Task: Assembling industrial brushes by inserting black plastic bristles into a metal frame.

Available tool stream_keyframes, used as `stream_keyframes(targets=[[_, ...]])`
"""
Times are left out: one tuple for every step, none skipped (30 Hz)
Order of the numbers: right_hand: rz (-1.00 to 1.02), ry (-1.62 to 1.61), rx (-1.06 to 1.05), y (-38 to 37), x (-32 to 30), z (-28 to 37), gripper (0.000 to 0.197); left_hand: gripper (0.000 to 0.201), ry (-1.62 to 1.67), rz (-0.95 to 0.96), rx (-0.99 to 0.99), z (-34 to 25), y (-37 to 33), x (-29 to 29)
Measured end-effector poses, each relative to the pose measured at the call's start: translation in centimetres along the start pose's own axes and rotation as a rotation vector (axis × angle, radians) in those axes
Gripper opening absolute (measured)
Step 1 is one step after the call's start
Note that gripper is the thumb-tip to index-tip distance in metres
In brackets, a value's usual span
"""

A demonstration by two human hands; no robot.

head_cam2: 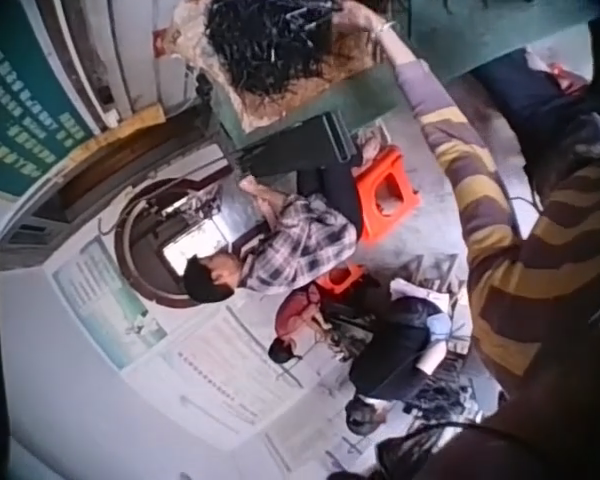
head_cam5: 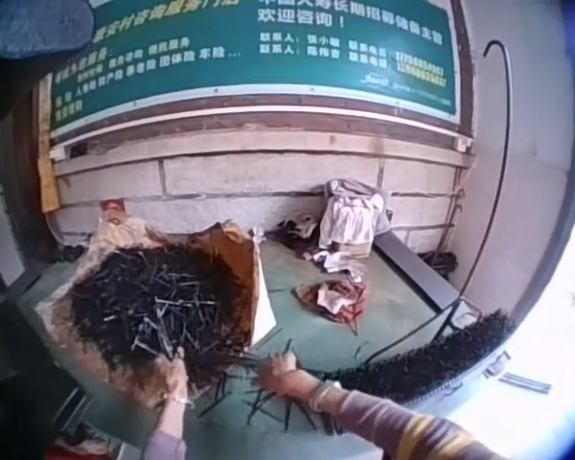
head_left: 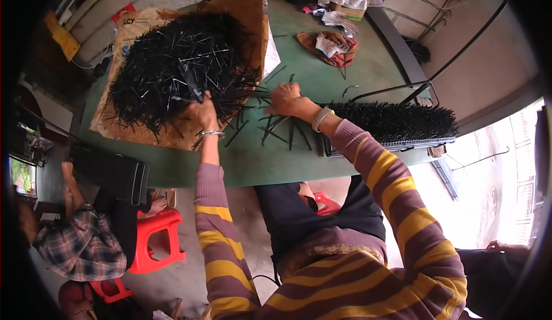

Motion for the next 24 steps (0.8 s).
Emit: stream_keyframes(targets=[[-0.172,-0.158,-0.031,-0.6,-1.7,1.0,0.060,0.052,0.040,0.019,-0.123,2.1,-0.9,-0.4],[-0.342,-0.318,-0.066,-0.9,-3.4,2.1,0.051,0.053,0.079,0.034,-0.248,4.5,-1.3,-0.9],[-0.353,-0.318,-0.066,-2.0,-3.3,2.7,0.051,0.055,0.087,-0.018,-0.077,3.2,-1.8,-1.8],[-0.319,-0.480,-0.071,-3.5,-2.1,2.0,0.054,0.055,0.101,-0.002,-0.061,1.3,-1.3,-1.2],[-0.283,-0.639,-0.076,-4.8,-1.2,1.0,0.057,0.053,0.086,0.108,-0.136,-0.2,-0.2,0.6],[-0.284,-0.639,-0.082,-5.5,-0.8,1.7,0.057,0.052,0.057,0.195,-0.223,-0.3,0.5,1.6],[-0.329,-0.666,-0.034,-5.3,-0.8,3.7,0.057,0.045,0.228,0.150,-0.237,0.6,-0.1,1.0],[-0.375,-0.693,0.020,-5.0,-0.8,5.5,0.057,0.039,0.294,0.183,-0.239,1.5,-0.8,0.9],[-0.415,-0.684,0.086,-4.7,-0.9,6.0,0.056,0.037,0.276,0.172,-0.240,1.9,-0.9,0.8],[-0.414,-0.685,0.080,-4.9,-1.3,6.6,0.056,0.035,0.260,0.164,-0.239,2.2,-0.7,0.9],[-0.413,-0.729,0.166,-5.0,-1.4,6.2,0.060,0.033,0.368,0.159,-0.228,2.0,-0.5,1.5],[-0.410,-0.767,0.271,-4.8,-0.8,4.8,0.063,0.033,0.368,0.175,-0.230,1.5,0.3,2.5],[-0.406,-0.762,0.286,-4.8,-0.6,4.1,0.063,0.033,0.384,0.234,-0.297,1.5,1.6,4.0],[-0.325,-0.798,0.275,-5.1,0.2,3.7,0.068,0.033,0.398,0.296,-0.364,1.6,2.7,5.4],[-0.246,-0.841,0.213,-5.2,-0.3,5.8,0.073,0.031,0.345,0.295,-0.364,3.1,1.8,5.5],[-0.245,-0.838,0.208,-5.3,-0.6,5.9,0.073,0.031,0.498,0.454,-0.452,3.5,2.3,7.8],[-0.191,-0.880,0.194,-5.4,-0.3,6.2,0.075,0.031,0.532,0.487,-0.499,4.3,2.7,8.9],[-0.144,-0.912,0.246,-5.7,1.6,3.0,0.078,0.032,0.562,0.587,-0.555,2.1,6.2,11.8],[-0.262,-0.931,0.224,-6.2,0.5,1.9,0.078,0.032,0.574,0.590,-0.533,1.6,6.0,12.6],[-0.249,-0.942,0.140,-5.7,-1.5,6.2,0.078,0.037,0.773,0.469,-0.456,4.4,2.4,10.5],[-0.244,-0.946,0.017,-5.2,-2.9,9.0,0.074,0.043,0.967,0.383,-0.371,5.7,0.4,8.9],[-0.254,-0.936,-0.017,-5.2,-2.5,6.9,0.071,0.043,0.974,0.425,-0.386,3.8,2.9,10.4],[-0.264,-0.920,0.058,-5.0,-1.1,2.3,0.071,0.050,1.031,0.579,-0.428,-0.3,7.9,12.9],[-0.305,-0.829,0.065,-4.0,-1.1,1.0,0.063,0.057,1.077,0.677,-0.462,-2.2,10.6,13.1]])
Point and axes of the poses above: each hand's wrist, its own y-axis away from the middle knuckle, its own x-axis out of the palm, z = x × y, the point moved 10 cm from there along -y, towards the middle knuckle, and after that the axes turned 4 degrees about -y, right-handed, at the moved point
